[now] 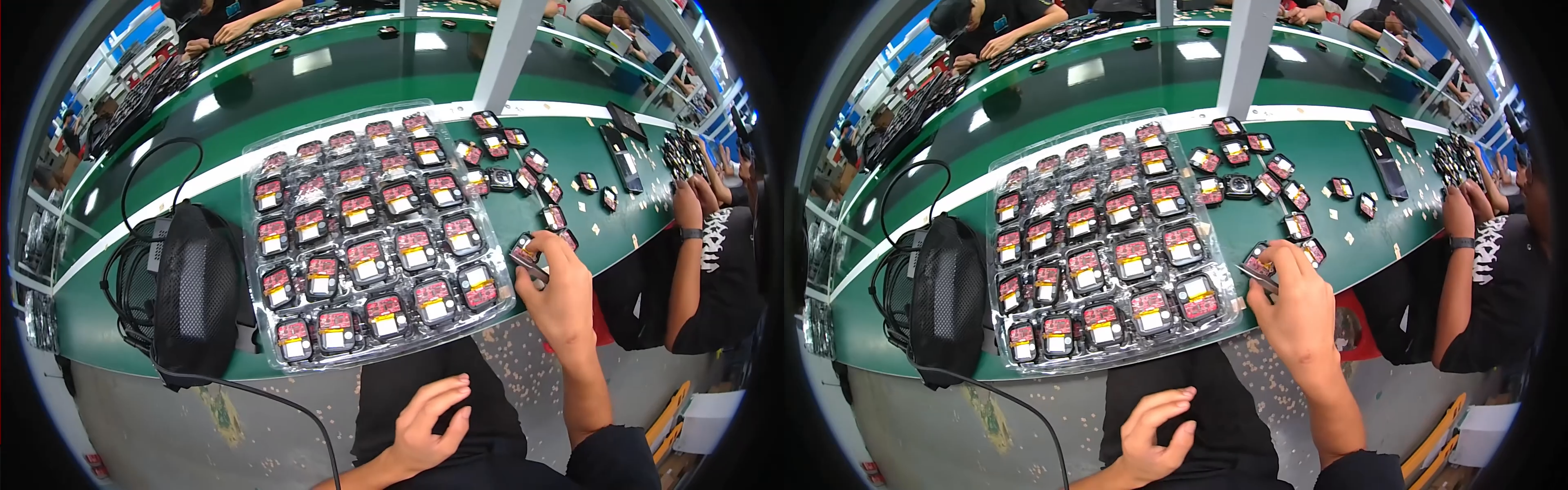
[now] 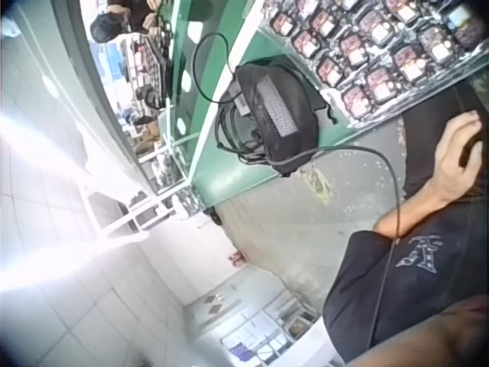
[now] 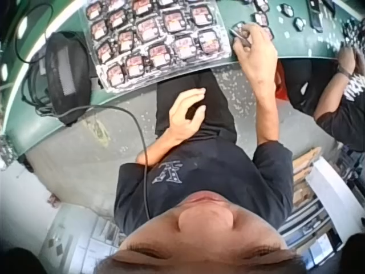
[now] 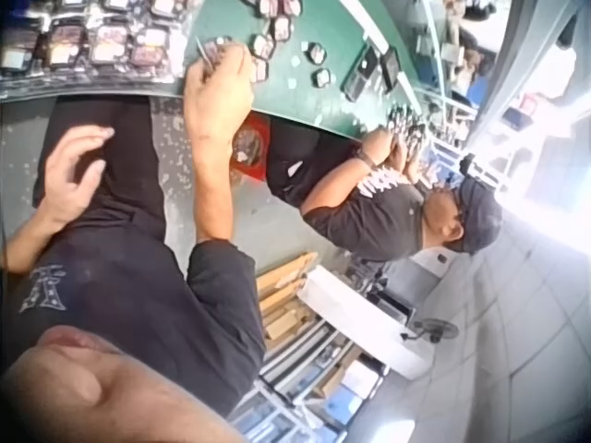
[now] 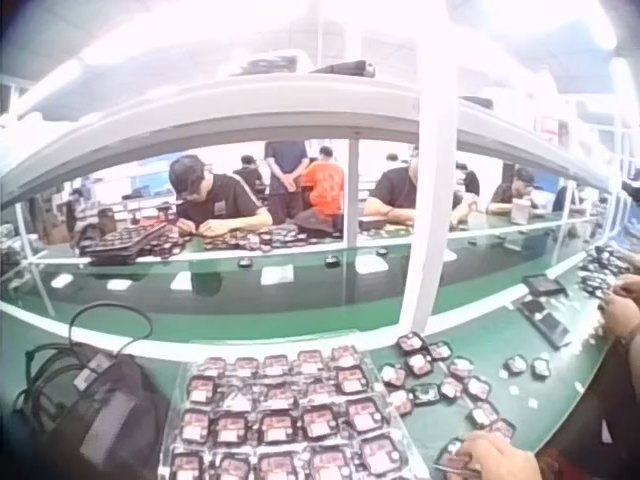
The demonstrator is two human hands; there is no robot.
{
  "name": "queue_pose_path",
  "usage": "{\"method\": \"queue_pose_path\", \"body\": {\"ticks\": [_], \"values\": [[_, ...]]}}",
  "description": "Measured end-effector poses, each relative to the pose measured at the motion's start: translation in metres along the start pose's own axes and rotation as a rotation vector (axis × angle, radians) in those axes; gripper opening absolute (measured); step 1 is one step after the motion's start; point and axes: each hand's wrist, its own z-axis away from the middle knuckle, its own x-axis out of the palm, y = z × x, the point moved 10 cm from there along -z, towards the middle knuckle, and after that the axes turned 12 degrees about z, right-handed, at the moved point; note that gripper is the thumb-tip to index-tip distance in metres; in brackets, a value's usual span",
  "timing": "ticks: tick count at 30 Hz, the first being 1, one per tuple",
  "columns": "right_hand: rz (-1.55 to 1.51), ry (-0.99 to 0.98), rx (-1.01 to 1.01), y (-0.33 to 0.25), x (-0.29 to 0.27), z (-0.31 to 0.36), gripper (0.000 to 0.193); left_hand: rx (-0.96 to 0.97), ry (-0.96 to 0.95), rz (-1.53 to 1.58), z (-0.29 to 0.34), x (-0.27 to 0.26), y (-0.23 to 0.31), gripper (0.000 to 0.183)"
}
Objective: Manually assemble or check electronic parts using a small tool on an assembly line.
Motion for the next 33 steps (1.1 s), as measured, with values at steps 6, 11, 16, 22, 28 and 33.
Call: {"method": "queue_pose_path", "body": {"ticks": [6, 11, 16, 22, 28, 33], "values": [[-0.216, 0.108, 0.05, 0.009, -0.036, 0.022, 0.044, -0.084, -0.062, 0.159, -0.003, -0.003, -0.014, 0.026], [-0.69, -0.14, -0.47, -0.047, -0.044, 0.057, 0.032, -0.392, -0.069, 1.115, -0.001, 0.022, -0.033, 0.054], [-0.823, -0.373, -0.621, -0.074, -0.036, 0.079, 0.041, -0.581, -0.148, 1.13, -0.001, 0.028, -0.036, 0.068], [-0.793, -0.39, -0.611, -0.076, -0.027, 0.082, 0.046, -0.479, -0.129, 1.132, -0.001, 0.017, -0.041, 0.058], [-0.516, -0.177, -0.499, -0.071, -0.029, 0.081, 0.035, -0.344, 0.091, 0.971, -0.005, -0.005, -0.037, 0.058], [-0.212, 0.026, -0.576, -0.082, -0.03, 0.088, 0.034, -0.26, 0.115, 0.839, -0.005, -0.017, -0.033, 0.057]]}}
